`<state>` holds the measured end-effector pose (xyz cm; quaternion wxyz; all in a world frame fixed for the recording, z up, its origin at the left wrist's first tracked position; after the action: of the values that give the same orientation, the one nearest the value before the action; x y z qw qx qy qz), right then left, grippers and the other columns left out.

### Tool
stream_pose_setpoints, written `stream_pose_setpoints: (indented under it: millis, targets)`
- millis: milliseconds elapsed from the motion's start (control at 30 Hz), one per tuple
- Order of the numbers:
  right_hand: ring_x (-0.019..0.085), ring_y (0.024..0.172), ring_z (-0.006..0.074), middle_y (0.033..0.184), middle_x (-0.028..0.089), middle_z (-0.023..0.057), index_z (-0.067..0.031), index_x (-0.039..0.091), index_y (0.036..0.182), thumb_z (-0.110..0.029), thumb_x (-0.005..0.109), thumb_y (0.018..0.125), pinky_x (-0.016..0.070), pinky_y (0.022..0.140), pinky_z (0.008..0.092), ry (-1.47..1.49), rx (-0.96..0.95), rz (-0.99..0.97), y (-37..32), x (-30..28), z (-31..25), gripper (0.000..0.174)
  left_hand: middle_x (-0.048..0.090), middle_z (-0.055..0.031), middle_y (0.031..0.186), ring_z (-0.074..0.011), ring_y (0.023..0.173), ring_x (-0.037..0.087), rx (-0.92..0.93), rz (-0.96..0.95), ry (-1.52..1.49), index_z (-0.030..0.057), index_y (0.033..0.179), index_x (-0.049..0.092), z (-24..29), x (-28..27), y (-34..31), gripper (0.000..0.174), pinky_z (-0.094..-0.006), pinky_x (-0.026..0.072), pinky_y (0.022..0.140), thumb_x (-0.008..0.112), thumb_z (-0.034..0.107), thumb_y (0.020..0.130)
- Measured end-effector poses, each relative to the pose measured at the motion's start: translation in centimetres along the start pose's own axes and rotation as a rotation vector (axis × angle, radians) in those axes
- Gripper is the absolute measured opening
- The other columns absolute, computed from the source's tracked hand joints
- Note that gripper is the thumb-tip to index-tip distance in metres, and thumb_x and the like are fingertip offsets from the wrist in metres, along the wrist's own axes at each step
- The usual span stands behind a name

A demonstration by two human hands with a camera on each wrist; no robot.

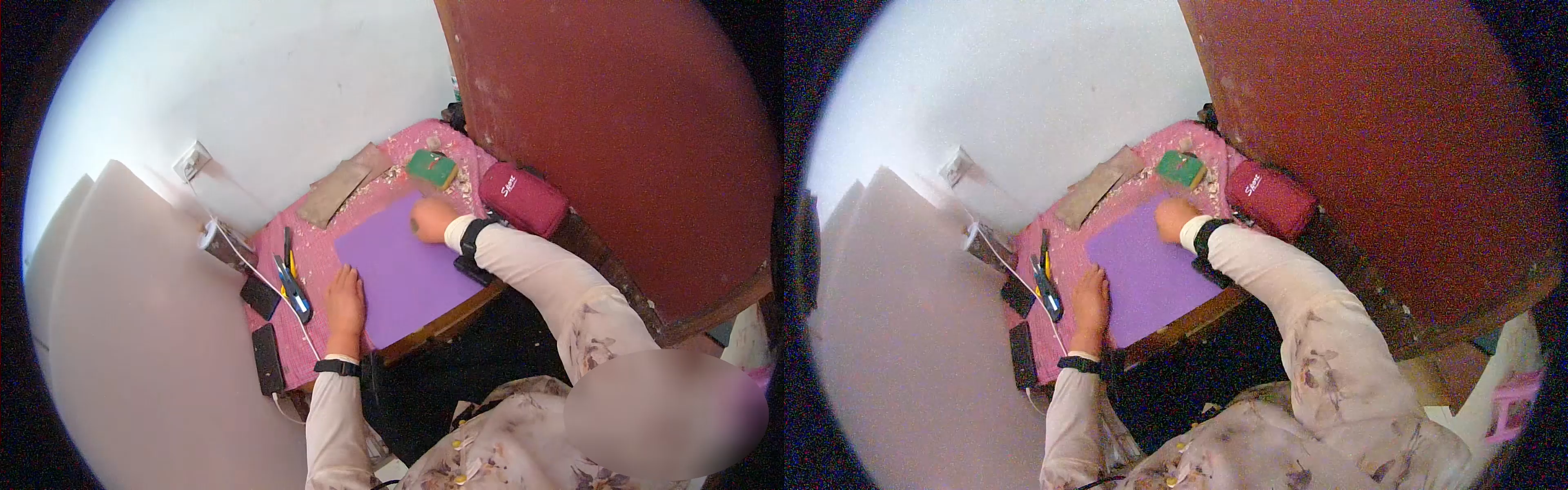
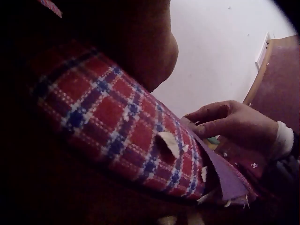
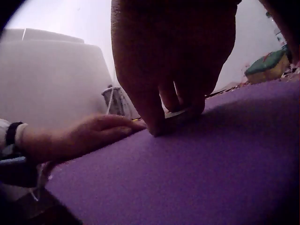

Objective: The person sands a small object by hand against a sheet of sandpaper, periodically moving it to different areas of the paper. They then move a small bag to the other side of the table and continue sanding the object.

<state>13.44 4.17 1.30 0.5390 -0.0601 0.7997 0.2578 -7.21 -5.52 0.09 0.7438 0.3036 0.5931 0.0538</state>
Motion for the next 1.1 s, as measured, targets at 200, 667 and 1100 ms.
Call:
stream_pose_setpoints:
  millis: [200, 667, 1100]
  targets:
    - [0.061, 0.081, 0.0364, 0.087, 0.063, 0.0185, -0.0046, 0.066, 0.080, -0.017, 0.062, 0.067, 0.0475, 0.076, 0.0460, 0.184, -0.235, -0.229, -3.3, 1.3, -8.1, 0.019, 0.057, -0.0173, 0.121, -0.0332, 0.112, 0.053, -0.021, -0.020, 0.003, 0.0010, 0.112, 0.058, -0.3, 0.9, -0.2, 0.029, -0.0425, 0.0394, 0.095, 0.054, 0.015, 0.086]
    - [0.060, 0.084, 0.0367, 0.086, 0.063, 0.0183, -0.0055, 0.068, 0.082, -0.016, 0.063, 0.066, 0.0473, 0.077, 0.0458, 0.101, -0.099, -0.151, -0.4, 3.3, -4.9, 0.020, 0.056, -0.0149, 0.124, -0.0318, 0.115, 0.052, -0.044, -0.025, -0.040, 0.0035, 0.114, 0.058, -0.3, 0.2, -0.2, 0.030, -0.0449, 0.0389, 0.094, 0.052, 0.016, 0.087]
    - [0.060, 0.078, 0.0378, 0.084, 0.063, 0.0193, -0.0043, 0.068, 0.075, -0.015, 0.062, 0.064, 0.0481, 0.072, 0.0482, 0.036, 0.080, -0.058, 0.5, 2.2, -2.7, 0.017, 0.055, -0.0149, 0.126, -0.0321, 0.115, 0.052, -0.065, -0.029, -0.002, 0.0043, 0.116, 0.057, -0.8, 0.5, -0.4, 0.031, -0.0447, 0.0359, 0.096, 0.051, 0.017, 0.089]
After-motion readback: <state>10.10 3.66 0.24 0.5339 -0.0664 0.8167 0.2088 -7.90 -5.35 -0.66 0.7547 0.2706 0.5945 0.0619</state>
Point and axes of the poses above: each hand's wrist, its own y-axis towards the middle knuckle, its own x-axis out of the palm, z = x × y, the point moved 9 cm from there along y, towards the middle knuckle
